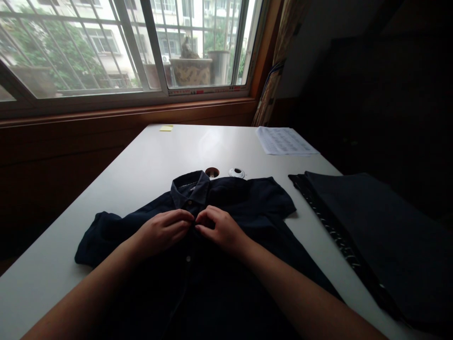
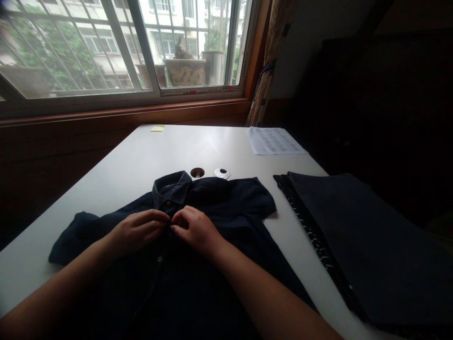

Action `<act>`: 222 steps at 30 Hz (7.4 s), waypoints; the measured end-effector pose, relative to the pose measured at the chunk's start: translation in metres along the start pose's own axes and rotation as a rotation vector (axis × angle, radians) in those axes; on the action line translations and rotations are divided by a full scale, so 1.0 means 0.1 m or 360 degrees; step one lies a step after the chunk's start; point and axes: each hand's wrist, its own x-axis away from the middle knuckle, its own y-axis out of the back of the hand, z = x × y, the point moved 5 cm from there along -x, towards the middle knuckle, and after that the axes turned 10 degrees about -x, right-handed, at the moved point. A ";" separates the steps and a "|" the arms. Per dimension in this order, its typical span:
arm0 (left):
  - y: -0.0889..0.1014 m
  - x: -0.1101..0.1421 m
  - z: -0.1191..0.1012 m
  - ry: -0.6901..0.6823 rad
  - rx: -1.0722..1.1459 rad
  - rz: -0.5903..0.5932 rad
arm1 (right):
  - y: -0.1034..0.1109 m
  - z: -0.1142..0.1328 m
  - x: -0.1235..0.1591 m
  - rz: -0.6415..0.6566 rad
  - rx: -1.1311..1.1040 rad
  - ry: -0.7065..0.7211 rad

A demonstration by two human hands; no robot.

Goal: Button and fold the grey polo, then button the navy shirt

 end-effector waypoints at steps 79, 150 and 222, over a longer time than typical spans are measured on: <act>-0.03 -0.03 0.05 0.0039 0.0118 -0.0012 | 0.04 0.02 0.02 -0.0068 0.0038 0.0067; 0.00 -0.09 0.13 0.0234 0.0089 -0.0191 | 0.12 0.06 0.04 -0.0281 -0.0006 0.0000; 0.15 -0.05 0.21 0.0306 0.0446 0.0361 | -0.01 0.27 0.46 -0.0081 0.0593 -0.0344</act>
